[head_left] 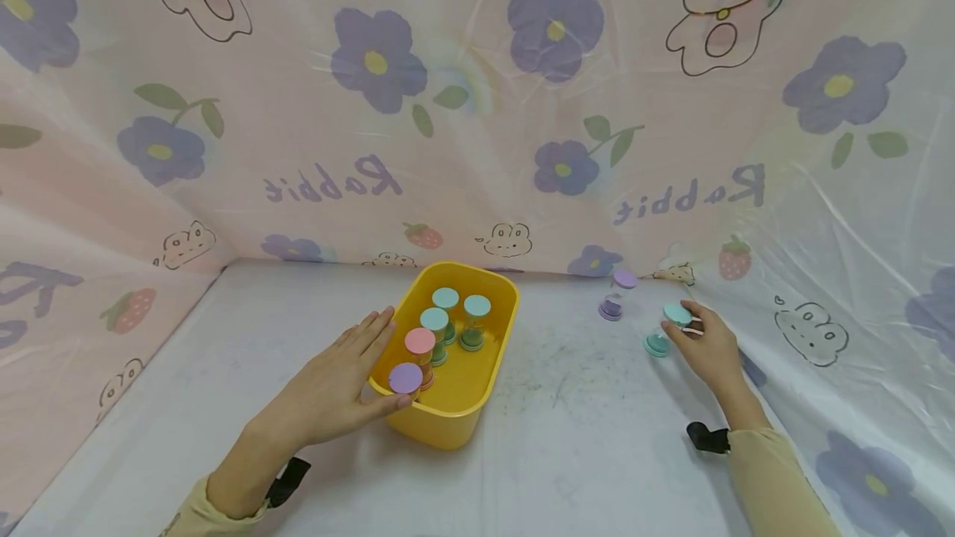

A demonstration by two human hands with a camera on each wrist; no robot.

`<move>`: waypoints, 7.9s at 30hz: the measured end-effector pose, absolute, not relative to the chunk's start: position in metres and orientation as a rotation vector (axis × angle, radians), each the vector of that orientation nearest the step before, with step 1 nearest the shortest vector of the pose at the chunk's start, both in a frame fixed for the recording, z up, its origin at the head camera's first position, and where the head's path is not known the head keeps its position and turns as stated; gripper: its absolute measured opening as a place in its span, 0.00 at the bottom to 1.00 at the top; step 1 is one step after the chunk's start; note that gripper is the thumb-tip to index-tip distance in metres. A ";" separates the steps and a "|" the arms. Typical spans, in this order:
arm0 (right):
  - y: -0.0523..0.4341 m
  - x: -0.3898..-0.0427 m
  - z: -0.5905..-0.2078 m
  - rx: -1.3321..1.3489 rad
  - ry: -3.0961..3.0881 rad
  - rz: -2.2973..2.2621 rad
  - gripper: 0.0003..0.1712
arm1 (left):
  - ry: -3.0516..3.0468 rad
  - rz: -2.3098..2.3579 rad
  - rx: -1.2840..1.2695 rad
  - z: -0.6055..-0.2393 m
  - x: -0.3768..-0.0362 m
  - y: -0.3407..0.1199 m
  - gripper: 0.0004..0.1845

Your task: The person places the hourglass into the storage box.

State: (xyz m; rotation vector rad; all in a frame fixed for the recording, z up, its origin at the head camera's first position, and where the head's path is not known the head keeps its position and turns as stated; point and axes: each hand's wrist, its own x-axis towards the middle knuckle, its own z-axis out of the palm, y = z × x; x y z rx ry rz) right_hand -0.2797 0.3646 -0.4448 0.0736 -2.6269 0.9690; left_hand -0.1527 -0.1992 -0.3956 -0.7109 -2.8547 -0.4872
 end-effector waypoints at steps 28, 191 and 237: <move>0.359 -0.277 -0.452 0.049 -2.511 1.016 0.33 | -2.847 -0.498 -0.714 -0.396 -0.153 -0.199 0.55; 0.072 -0.304 -0.361 1.357 -3.019 0.645 0.24 | -2.846 -0.489 -0.714 -0.397 -0.152 -0.200 0.56; 0.103 -0.278 -0.362 1.163 -2.565 1.175 0.19 | -2.843 -0.492 -0.711 -0.397 -0.153 -0.200 0.56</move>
